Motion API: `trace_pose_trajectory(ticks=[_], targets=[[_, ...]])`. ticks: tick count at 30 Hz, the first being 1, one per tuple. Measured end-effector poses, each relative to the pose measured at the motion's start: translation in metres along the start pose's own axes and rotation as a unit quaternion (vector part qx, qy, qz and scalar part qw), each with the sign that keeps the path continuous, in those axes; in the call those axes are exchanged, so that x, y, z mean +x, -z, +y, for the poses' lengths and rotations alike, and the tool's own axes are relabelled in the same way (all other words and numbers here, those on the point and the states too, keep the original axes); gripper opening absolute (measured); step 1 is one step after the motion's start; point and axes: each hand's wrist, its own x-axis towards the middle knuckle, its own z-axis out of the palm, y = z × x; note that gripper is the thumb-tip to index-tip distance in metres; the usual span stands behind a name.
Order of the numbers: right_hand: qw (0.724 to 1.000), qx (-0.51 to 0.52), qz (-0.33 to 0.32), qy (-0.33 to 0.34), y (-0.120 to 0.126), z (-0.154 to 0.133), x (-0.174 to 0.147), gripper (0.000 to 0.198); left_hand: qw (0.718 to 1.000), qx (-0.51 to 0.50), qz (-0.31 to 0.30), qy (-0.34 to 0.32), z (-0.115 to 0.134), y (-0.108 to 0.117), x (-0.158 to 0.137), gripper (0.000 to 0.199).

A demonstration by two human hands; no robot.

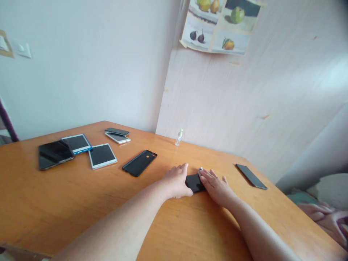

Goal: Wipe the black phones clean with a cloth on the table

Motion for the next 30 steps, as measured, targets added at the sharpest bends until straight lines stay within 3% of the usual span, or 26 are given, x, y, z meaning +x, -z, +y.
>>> trace_pose_trajectory(ticks=[2,4,9,11,13,17,19,21,26,28,30], targets=[[0.999,-0.013,0.01,-0.041,-0.001,0.012,0.004,0.053,1.0,-0.002,-0.007,0.0,0.001,0.002,0.0,0.097],[0.999,-0.016,0.011,-0.03,0.0,0.01,0.0,0.052,1.0,-0.002,-0.009,-0.002,0.0,0.002,0.0,0.095],[0.989,0.031,-0.028,0.139,0.007,-0.03,-0.027,0.051,1.0,0.005,0.01,-0.01,-0.002,-0.002,0.0,0.087],[0.985,0.037,-0.042,0.166,0.01,-0.037,-0.033,0.051,1.0,0.005,0.016,-0.014,-0.003,-0.004,0.001,0.086],[0.99,0.019,-0.036,0.135,0.012,-0.03,-0.03,0.051,1.0,0.003,0.016,-0.016,-0.003,-0.004,0.001,0.089],[0.999,-0.043,0.005,0.001,0.012,0.004,-0.014,0.047,1.0,-0.005,-0.003,-0.012,-0.002,-0.001,0.0,0.089],[0.998,-0.054,0.016,-0.023,0.011,0.011,-0.011,0.046,1.0,-0.008,-0.011,-0.011,-0.002,0.001,-0.001,0.088],[0.999,-0.043,0.014,0.007,0.01,0.003,-0.015,0.047,1.0,-0.006,-0.011,-0.011,-0.001,0.003,-0.001,0.087],[0.983,0.024,-0.036,0.177,0.014,-0.038,-0.039,0.049,1.0,-0.001,0.005,-0.014,0.0,0.003,-0.002,0.08],[0.983,0.018,-0.038,0.181,0.017,-0.038,-0.042,0.048,1.0,-0.006,0.007,-0.017,-0.001,0.003,-0.001,0.079],[0.991,-0.012,-0.025,0.132,0.019,-0.025,-0.038,0.048,1.0,-0.008,0.005,-0.022,-0.001,0.003,-0.001,0.082]])
